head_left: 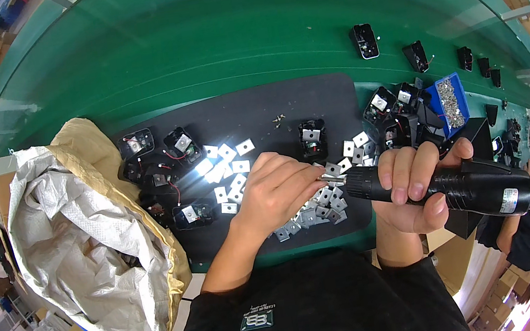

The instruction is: The recorder is seen assembling electronic components, specifically attaching silver metal clips or parts to black plastic housings using an electric screwdriver.

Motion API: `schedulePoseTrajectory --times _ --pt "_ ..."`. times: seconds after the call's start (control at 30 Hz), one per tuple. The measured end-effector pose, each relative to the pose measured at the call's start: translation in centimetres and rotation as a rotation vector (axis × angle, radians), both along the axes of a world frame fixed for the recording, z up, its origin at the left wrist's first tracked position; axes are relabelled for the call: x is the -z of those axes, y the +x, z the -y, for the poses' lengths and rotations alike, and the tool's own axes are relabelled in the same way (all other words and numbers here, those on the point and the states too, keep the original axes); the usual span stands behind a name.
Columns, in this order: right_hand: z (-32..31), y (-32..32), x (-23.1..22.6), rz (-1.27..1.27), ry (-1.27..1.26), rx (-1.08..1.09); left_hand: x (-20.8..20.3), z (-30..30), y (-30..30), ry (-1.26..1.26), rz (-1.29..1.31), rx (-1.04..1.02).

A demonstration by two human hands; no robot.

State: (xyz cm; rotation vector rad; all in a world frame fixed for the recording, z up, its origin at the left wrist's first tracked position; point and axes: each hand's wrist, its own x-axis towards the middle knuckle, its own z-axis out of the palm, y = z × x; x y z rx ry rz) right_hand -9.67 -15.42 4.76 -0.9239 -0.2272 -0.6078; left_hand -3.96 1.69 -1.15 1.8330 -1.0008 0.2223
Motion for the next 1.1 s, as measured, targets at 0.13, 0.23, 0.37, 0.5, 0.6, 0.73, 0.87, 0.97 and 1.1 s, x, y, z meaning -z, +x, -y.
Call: schedulePoseTrajectory --times 0.13,0.23,0.37,0.5,0.6,0.73,0.87,0.97,1.1 --pt "-0.1 0.1 -0.1 -0.009 -0.012 -0.011 0.1 0.1 0.0 -0.003 -0.01 -0.015" --pt "-0.2 0.2 0.0 -0.014 -0.013 -0.011 0.2 0.3 0.0 -0.004 0.004 -0.024" --pt "-0.4 0.2 0.0 -0.044 -0.002 -0.016 0.8 0.1 0.0 -0.015 -0.004 -0.029" --pt "-0.1 0.5 0.9 -0.041 -0.014 0.009 0.4 0.5 0.7 0.046 -0.056 -0.005" --pt "0.0 1.4 1.9 -0.047 -0.057 0.135 -0.2 0.4 1.6 0.231 -0.09 -0.073" --pt "-0.3 3.0 2.9 -0.005 -0.138 0.221 0.9 0.9 2.6 0.339 -0.067 -0.058" --pt "-0.7 3.5 4.2 -0.018 -0.19 0.222 2.5 1.1 2.1 0.329 -0.078 -0.042" --pt "-0.3 3.8 4.9 0.031 -0.384 0.219 2.1 1.2 2.2 0.354 -0.09 -0.058" --pt "-0.9 4.2 4.9 -0.021 -0.378 0.267 2.4 1.1 2.4 0.379 -0.106 -0.078"
